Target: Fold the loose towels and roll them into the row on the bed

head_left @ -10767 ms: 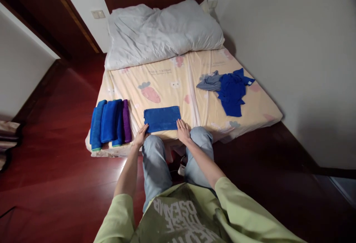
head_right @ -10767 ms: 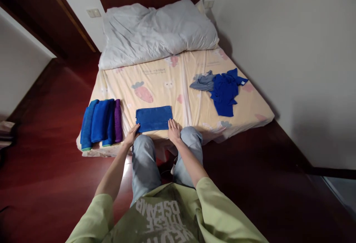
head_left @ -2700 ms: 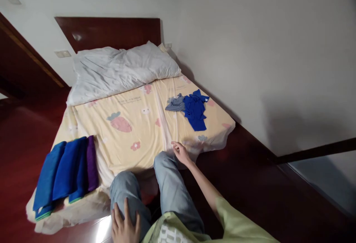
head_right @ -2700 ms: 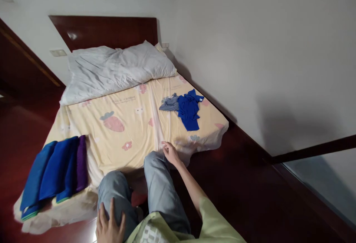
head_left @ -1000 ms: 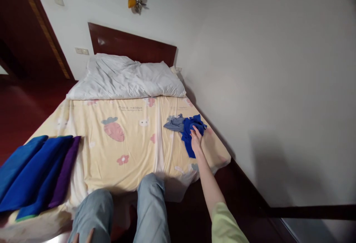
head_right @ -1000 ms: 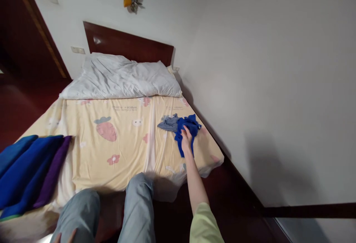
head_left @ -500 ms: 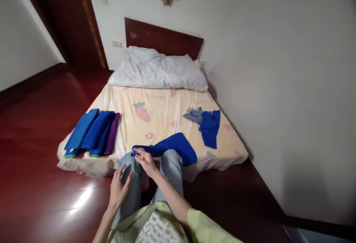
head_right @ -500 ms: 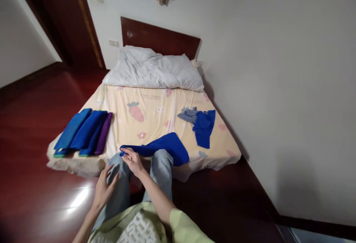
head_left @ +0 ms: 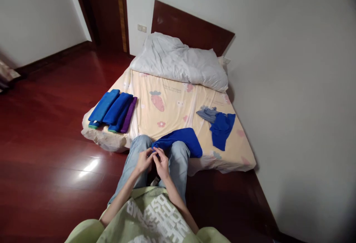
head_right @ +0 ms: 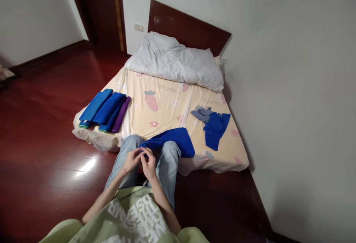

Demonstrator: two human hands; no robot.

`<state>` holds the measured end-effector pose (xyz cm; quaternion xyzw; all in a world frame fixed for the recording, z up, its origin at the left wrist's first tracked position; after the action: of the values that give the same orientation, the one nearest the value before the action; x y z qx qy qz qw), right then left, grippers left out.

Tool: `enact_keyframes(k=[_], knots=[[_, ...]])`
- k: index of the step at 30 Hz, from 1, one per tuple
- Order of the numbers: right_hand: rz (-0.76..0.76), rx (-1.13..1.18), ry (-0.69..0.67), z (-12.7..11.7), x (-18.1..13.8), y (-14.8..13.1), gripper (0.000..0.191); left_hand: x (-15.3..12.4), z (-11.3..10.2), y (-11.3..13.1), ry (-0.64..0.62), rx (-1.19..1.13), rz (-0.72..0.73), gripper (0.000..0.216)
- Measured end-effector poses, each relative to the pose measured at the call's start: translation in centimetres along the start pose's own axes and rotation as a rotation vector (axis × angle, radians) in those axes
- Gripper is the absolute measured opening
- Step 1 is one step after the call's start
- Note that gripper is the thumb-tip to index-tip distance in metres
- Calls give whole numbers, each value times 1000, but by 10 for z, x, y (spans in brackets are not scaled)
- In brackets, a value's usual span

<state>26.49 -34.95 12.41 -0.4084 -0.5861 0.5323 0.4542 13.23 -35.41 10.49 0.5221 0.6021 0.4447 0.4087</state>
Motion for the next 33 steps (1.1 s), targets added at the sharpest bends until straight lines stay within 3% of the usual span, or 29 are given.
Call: enact_keyframes(k=[6,9,12,16,19,23,27,30,33], knots=[[-55,-141,67,-7,9,7,54,16,-11,41,108,-289,-40,36],[-88,-222,135,-12,29,5,41,30,-21,74,127,-473,12,43],[-166,-329,237,-19,51,-8,25,42,-35,108,232,-621,107,48],[-260,-438,305,-34,80,-35,27,49,-52,138,354,-686,205,44],[-351,-494,340,-51,108,-61,25,49,-58,148,407,-674,237,40],[-584,-582,412,-79,145,-110,24,50,-66,156,569,-760,292,39],[-780,-626,426,-91,156,-163,26,54,-80,171,636,-800,383,35],[-762,-561,417,-90,144,-182,25,58,-94,172,680,-813,417,34],[-576,-426,209,-84,131,-176,28,63,-103,155,714,-843,382,36]])
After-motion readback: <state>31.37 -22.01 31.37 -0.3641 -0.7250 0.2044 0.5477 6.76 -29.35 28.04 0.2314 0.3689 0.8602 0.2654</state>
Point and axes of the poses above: each hand's wrist, its own x-axis towards the middle knuckle, its own z-axis out of the palm, y = z × x, the point moved 1 cm from there along x, towards the middle knuckle, and after that the axes turned 4 degrees about x, right-handed, at the moved point
